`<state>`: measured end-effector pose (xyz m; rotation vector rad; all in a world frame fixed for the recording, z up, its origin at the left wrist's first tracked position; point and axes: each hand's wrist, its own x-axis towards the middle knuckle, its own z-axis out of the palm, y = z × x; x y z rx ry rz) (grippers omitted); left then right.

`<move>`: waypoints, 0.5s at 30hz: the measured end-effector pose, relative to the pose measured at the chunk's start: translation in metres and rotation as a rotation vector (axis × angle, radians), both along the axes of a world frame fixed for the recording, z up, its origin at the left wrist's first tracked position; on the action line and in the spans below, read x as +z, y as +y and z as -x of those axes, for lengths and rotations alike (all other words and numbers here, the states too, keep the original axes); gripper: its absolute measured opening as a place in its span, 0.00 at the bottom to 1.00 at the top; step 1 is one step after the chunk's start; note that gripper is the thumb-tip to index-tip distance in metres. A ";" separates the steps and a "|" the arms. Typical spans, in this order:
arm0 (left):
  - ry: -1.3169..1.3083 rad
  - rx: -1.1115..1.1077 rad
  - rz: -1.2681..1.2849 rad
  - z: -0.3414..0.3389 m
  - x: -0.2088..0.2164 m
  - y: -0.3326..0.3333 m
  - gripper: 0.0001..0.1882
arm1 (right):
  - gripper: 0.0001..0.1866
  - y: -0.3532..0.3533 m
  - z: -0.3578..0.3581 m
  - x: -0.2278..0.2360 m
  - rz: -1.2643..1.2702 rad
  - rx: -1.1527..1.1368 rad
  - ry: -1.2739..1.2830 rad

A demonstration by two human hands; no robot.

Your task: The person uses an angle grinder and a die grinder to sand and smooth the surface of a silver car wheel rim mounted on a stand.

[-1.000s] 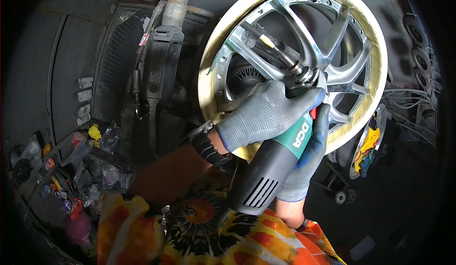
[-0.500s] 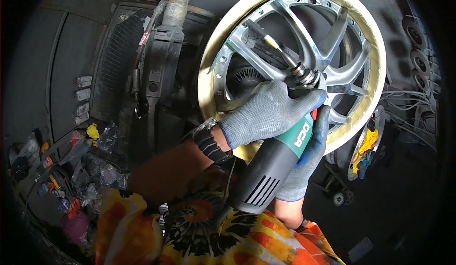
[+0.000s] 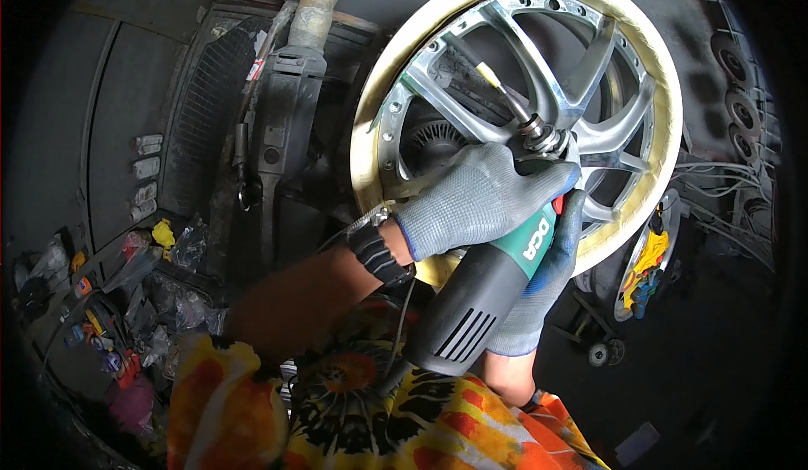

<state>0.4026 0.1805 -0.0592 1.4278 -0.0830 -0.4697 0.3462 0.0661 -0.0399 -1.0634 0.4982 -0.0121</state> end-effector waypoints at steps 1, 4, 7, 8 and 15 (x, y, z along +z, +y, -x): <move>0.000 0.005 -0.004 0.004 0.000 0.001 0.24 | 0.25 0.001 0.001 0.001 -0.004 0.005 0.000; -0.083 0.034 -0.013 0.010 0.000 0.002 0.23 | 0.24 0.003 0.001 0.006 0.026 0.000 0.040; 0.082 0.033 0.035 0.008 0.001 0.000 0.22 | 0.24 0.006 -0.001 0.010 -0.002 -0.022 0.062; -0.041 0.056 0.033 0.005 0.000 -0.001 0.22 | 0.23 0.007 -0.002 0.009 0.008 -0.038 0.038; -0.110 -0.068 -0.089 -0.005 0.003 0.005 0.23 | 0.23 0.006 -0.002 0.001 -0.151 -0.051 -0.025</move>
